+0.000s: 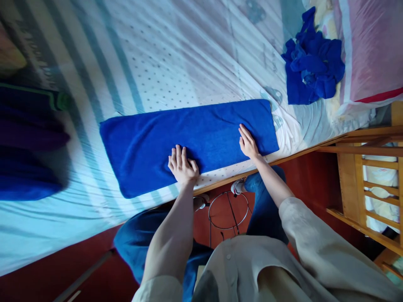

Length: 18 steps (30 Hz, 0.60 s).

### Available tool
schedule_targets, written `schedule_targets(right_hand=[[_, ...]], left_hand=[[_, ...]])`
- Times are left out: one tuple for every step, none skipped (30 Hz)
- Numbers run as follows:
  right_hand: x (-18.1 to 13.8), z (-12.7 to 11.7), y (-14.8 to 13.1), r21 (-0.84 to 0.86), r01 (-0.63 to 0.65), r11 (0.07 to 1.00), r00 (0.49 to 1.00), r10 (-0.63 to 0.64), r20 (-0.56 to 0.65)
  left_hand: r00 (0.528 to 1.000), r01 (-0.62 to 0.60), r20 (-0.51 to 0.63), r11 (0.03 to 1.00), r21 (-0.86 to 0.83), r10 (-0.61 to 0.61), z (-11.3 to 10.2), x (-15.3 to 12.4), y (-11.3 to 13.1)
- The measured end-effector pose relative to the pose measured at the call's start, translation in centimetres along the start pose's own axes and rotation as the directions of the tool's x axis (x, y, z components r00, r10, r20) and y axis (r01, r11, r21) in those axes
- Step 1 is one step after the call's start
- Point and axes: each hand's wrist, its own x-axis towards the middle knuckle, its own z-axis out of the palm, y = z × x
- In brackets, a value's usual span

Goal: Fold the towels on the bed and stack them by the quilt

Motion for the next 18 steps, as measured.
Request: schedule_targets(right_hand=[[-0.1,-0.7,0.8,-0.019,-0.003,1.000,1.000,0.003,-0.009],[-0.1,-1.4,1.6,-0.038,-0.009,0.999,1.000,0.008,-0.019],[-0.2,-2.1,2.4,-0.060,-0.019,0.998,0.999,0.017,-0.030],[-0.3,-2.7,3.1,-0.083,-0.033,0.996,0.999,0.029,-0.043],[-0.4,-3.4,3.9,-0.108,-0.048,0.993,0.998,0.043,-0.056],[-0.5,-4.0,4.6,-0.132,-0.065,0.989,0.996,0.056,-0.071],[-0.7,-4.6,5.2,-0.157,-0.080,0.984,0.994,0.067,-0.084],[-0.8,-5.1,5.8,-0.179,-0.093,0.979,0.992,0.076,-0.097],[-0.9,-5.6,6.4,-0.201,-0.103,0.974,0.991,0.082,-0.109],[-1.0,-6.0,6.9,-0.222,-0.111,0.969,0.989,0.086,-0.120],[-1.1,-6.3,7.3,-0.241,-0.118,0.963,0.988,0.089,-0.129],[-1.2,-6.6,7.6,-0.259,-0.125,0.958,0.986,0.092,-0.138],[-1.3,-6.9,7.9,-0.275,-0.134,0.952,0.985,0.096,-0.146],[-1.3,-7.1,8.1,-0.290,-0.144,0.946,0.983,0.102,-0.156],[-1.3,-7.2,8.3,-0.304,-0.155,0.940,0.980,0.108,-0.166],[-1.4,-7.3,8.5,-0.315,-0.166,0.934,0.977,0.114,-0.179],[-1.3,-7.4,8.7,-0.324,-0.177,0.929,0.974,0.119,-0.193],[-1.3,-7.5,8.9,-0.330,-0.188,0.925,0.970,0.122,-0.209]], left_hand=[[1.000,0.007,0.011,1.000,-0.015,-0.007,0.0,0.0,0.0],[1.000,0.014,0.023,0.999,-0.030,-0.013,0.0,0.0,-0.1],[0.999,0.018,0.032,0.999,-0.039,-0.016,0.1,0.0,-0.1],[0.999,0.017,0.034,0.999,-0.040,-0.016,0.1,0.0,-0.2],[1.000,0.012,0.029,0.999,-0.031,-0.011,0.1,0.0,-0.2],[1.000,0.004,0.020,1.000,-0.012,-0.004,0.2,0.0,-0.3],[1.000,-0.004,0.009,1.000,0.011,0.004,0.2,-0.1,-0.3],[1.000,-0.012,-0.002,0.999,0.031,0.012,0.2,-0.1,-0.4],[1.000,-0.019,-0.010,0.999,0.046,0.019,0.3,-0.1,-0.4],[1.000,-0.023,-0.016,0.998,0.055,0.024,0.3,0.0,-0.4],[0.999,-0.026,-0.018,0.998,0.058,0.028,0.3,0.0,-0.4],[0.999,-0.029,-0.018,0.998,0.058,0.030,0.3,0.0,-0.4],[0.999,-0.030,-0.016,0.998,0.056,0.031,0.3,0.0,-0.4],[0.999,-0.030,-0.014,0.998,0.055,0.031,0.3,0.0,-0.4],[1.000,-0.029,-0.011,0.998,0.054,0.030,0.3,0.0,-0.4],[1.000,-0.027,-0.007,0.998,0.052,0.027,0.3,0.0,-0.4],[1.000,-0.023,-0.002,0.999,0.048,0.023,0.3,0.0,-0.4],[1.000,-0.018,0.003,0.999,0.039,0.018,0.3,0.0,-0.3]])
